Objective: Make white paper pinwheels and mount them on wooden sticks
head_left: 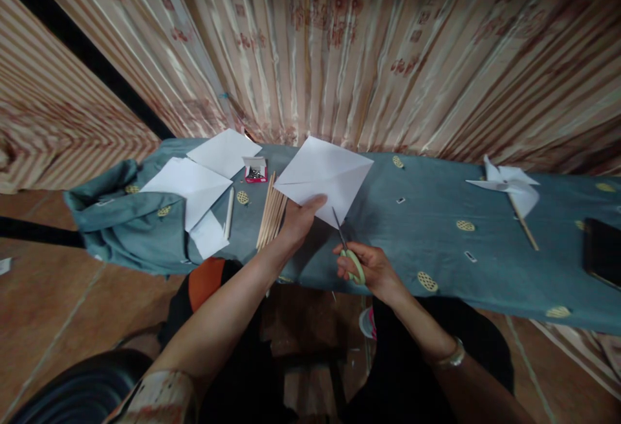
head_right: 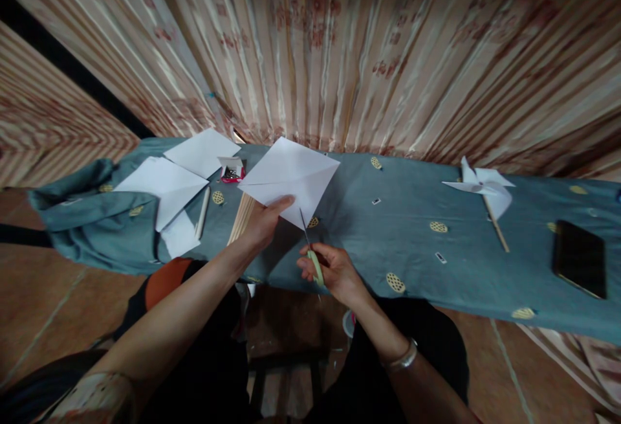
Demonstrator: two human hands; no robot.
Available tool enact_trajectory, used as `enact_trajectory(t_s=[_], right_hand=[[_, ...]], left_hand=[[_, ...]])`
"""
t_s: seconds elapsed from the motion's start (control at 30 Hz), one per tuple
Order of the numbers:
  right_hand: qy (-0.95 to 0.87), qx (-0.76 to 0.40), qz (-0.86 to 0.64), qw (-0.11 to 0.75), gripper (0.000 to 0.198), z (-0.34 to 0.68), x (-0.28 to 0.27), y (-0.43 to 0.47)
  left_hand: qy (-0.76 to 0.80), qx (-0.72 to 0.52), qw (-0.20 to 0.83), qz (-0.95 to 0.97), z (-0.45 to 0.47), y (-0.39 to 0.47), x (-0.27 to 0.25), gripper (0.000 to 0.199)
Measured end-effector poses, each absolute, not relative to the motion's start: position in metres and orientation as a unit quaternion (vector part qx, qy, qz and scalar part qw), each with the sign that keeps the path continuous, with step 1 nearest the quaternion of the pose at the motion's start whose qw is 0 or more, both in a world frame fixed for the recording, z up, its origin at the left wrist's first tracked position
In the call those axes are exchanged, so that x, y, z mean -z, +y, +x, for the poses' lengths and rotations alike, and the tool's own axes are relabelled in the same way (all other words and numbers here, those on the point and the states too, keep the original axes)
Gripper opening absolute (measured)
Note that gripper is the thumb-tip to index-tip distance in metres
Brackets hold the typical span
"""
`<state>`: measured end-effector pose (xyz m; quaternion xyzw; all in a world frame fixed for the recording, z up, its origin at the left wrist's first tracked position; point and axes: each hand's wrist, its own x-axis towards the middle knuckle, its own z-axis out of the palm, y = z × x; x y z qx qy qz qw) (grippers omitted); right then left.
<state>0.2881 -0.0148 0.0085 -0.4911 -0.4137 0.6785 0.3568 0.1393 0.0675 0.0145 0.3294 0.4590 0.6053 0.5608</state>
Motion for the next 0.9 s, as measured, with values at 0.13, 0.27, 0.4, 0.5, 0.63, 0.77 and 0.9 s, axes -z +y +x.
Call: enact_trajectory(t_s=[0.13,0.27,0.4,0.5,0.63,0.77,0.9], right_hand=[[-0.41,-0.679,-0.492,0.358,0.04,0.2881,-0.0084,-0.015],[-0.421,-0.67,-0.497,0.357,0.041,0.289,-0.0084,-0.0145],[-0.414,-0.674,-0.492,0.364,0.044,0.2885,-0.0093,-0.0134],[-0.406,-0.678,-0.494,0.363,0.044,0.2878,-0.0096,-0.0129],[-0.401,-0.679,-0.495,0.364,0.044,0.2874,-0.0087,-0.0127],[-0.402,-0.677,-0.497,0.365,0.047,0.288,-0.0081,-0.0124],[-0.416,-0.664,-0.499,0.371,0.047,0.2893,-0.0072,-0.0118]], left_hand=[[0.456,-0.609,0.55,0.343,0.139,0.067,-0.0143,0.045],[0.448,-0.601,0.558,0.355,0.1407,0.064,-0.014,0.043],[0.445,-0.6,0.563,0.354,0.1421,0.0616,-0.0153,0.044],[0.447,-0.6,0.563,0.351,0.1421,0.0614,-0.0154,0.046],[0.444,-0.602,0.562,0.352,0.1412,0.062,-0.0141,0.045],[0.434,-0.604,0.568,0.353,0.1417,0.0618,-0.0129,0.046],[0.443,-0.589,0.573,0.358,0.144,0.0602,-0.0121,0.046]])
